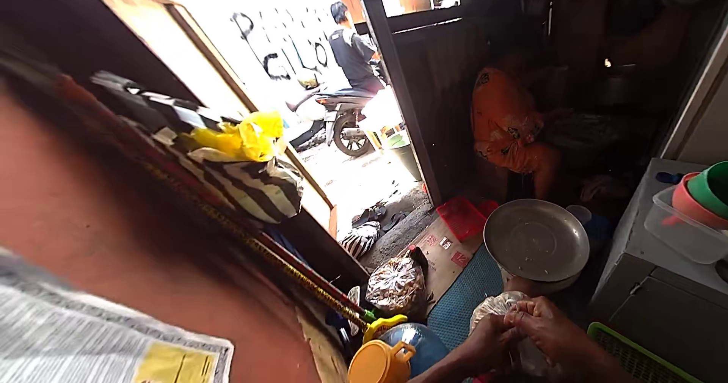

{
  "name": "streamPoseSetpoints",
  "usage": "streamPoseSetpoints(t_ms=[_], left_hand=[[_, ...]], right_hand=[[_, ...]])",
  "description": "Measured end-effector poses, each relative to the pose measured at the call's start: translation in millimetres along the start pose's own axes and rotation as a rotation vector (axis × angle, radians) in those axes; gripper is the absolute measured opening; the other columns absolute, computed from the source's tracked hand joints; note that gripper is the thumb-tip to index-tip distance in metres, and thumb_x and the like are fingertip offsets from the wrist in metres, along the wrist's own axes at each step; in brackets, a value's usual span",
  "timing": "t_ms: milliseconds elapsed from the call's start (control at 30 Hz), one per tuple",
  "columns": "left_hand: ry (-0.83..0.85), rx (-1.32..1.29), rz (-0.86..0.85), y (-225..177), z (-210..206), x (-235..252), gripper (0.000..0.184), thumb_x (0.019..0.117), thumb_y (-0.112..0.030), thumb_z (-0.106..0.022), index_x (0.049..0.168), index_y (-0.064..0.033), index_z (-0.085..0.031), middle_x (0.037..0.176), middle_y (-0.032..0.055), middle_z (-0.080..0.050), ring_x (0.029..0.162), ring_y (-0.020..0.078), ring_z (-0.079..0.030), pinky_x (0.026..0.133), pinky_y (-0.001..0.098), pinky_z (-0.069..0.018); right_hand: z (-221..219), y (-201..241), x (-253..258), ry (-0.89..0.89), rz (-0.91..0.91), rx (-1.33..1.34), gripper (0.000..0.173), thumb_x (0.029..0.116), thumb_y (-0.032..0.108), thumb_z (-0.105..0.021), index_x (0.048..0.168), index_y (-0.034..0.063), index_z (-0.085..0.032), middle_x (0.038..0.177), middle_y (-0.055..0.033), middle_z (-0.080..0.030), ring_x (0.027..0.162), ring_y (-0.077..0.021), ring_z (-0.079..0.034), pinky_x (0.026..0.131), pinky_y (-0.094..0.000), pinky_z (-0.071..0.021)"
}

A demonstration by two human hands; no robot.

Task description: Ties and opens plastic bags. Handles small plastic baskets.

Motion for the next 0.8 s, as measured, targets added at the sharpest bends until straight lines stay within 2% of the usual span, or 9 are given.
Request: streamPoseSetpoints(t_ms=[100, 167, 267, 400, 467, 533, 600, 667, 800], left_hand=[[0.018, 0.032, 0.047, 2, 3, 3, 0.034, 0.1092, -0.03, -0.05, 0.104, -0.0024, -0.067, 0.071, 0.0074, -0.07, 0.053, 0.0146, -0.065, 0.052, 0.0314, -0.0563], [-0.008, 0.054, 0.057, 5, 3, 5, 0.032, 0.1082, -0.03, -0.052, 0.103, -0.0027, -0.068, 0.069, 0.0059, -0.068, 0.053, 0.0133, -0.063, 0.051, 0.0312, -0.055], [-0.119, 0.118, 0.084, 4, -2, 5, 0.033, 0.1072, -0.031, -0.053, 0.098, -0.0035, -0.069, 0.07, 0.005, -0.066, 0.058, 0.0141, -0.063, 0.058, 0.0349, -0.056], [-0.246, -0.011, 0.184, 9, -5, 7, 0.033, 0.1074, -0.03, -0.051, 0.102, -0.004, -0.07, 0.074, 0.0063, -0.069, 0.062, 0.0155, -0.067, 0.062, 0.036, -0.0585], [-0.276, -0.105, 0.217, 11, -3, 9, 0.031, 0.1078, -0.029, -0.052, 0.103, -0.0036, -0.068, 0.074, 0.0065, -0.069, 0.06, 0.0156, -0.067, 0.059, 0.0338, -0.0583], [-0.286, -0.131, 0.217, 11, -3, 12, 0.03, 0.108, -0.028, -0.051, 0.103, -0.0029, -0.067, 0.073, 0.0065, -0.069, 0.059, 0.0157, -0.067, 0.058, 0.0331, -0.0579], [-0.271, -0.095, 0.196, 9, -7, 12, 0.031, 0.1081, -0.028, -0.051, 0.1, -0.0027, -0.067, 0.072, 0.0065, -0.069, 0.06, 0.0158, -0.067, 0.059, 0.0337, -0.0585], [-0.247, -0.01, 0.163, 3, -11, 10, 0.032, 0.1078, -0.028, -0.05, 0.098, -0.0035, -0.068, 0.073, 0.0052, -0.069, 0.061, 0.0149, -0.068, 0.061, 0.0346, -0.0592], [-0.261, 0.11, 0.118, 2, -14, 11, 0.028, 0.1058, -0.025, -0.052, 0.1, -0.0061, -0.072, 0.078, 0.0036, -0.072, 0.068, 0.0134, -0.07, 0.07, 0.0377, -0.0605]], right_hand=[[7, -7, -2, -0.026, 0.071, 0.0, 0.018, 0.0997, 0.024, -0.063, 0.109, 0.012, -0.073, 0.075, -0.0009, -0.064, 0.05, -0.01, -0.051, 0.045, -0.0278, -0.0439], [14, -7, -4, -0.071, 0.131, 0.001, 0.032, 0.0961, 0.02, -0.066, 0.127, 0.0124, -0.068, 0.078, -0.0027, -0.066, 0.053, -0.0118, -0.056, 0.046, -0.0289, -0.0475], [29, -21, -7, -0.273, 0.212, -0.016, 0.042, 0.0931, 0.021, -0.069, 0.133, 0.011, -0.064, 0.076, -0.0044, -0.062, 0.054, -0.0157, -0.058, 0.047, -0.0332, -0.0526], [44, -71, -21, -0.582, 0.192, 0.015, 0.056, 0.0936, 0.031, -0.069, 0.141, 0.0052, -0.057, 0.103, -0.0116, -0.068, 0.079, -0.0207, -0.068, 0.067, -0.0397, -0.061], [40, -98, -31, -0.643, 0.158, -0.166, 0.052, 0.0968, 0.038, -0.067, 0.136, 0.0039, -0.064, 0.117, -0.0161, -0.068, 0.096, -0.0266, -0.068, 0.082, -0.0476, -0.0595], [25, -111, -34, -0.666, 0.213, -0.421, 0.046, 0.0969, 0.046, -0.065, 0.124, 0.0106, -0.075, 0.123, -0.0162, -0.068, 0.111, -0.0329, -0.064, 0.095, -0.0541, -0.0533], [12, -114, -27, -0.707, 0.338, -0.6, 0.044, 0.096, 0.052, -0.062, 0.112, 0.0164, -0.081, 0.118, -0.0145, -0.069, 0.113, -0.0383, -0.06, 0.095, -0.0582, -0.0491], [6, -105, -15, -0.725, 0.408, -0.641, 0.043, 0.0949, 0.056, -0.06, 0.099, 0.0199, -0.083, 0.111, -0.0105, -0.071, 0.11, -0.0365, -0.06, 0.095, -0.0586, -0.0476], [1, -94, -2, -0.61, 0.468, -0.626, 0.045, 0.0986, 0.053, -0.056, 0.097, 0.0159, -0.082, 0.101, -0.0073, -0.074, 0.104, -0.0316, -0.066, 0.091, -0.0555, -0.052]])
Point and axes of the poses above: each hand's wrist, its own x-axis towards the middle knuckle, its own z-axis out of the back of the hand, y = z × x, the point moved 2 cm from there along x, towards the middle knuckle
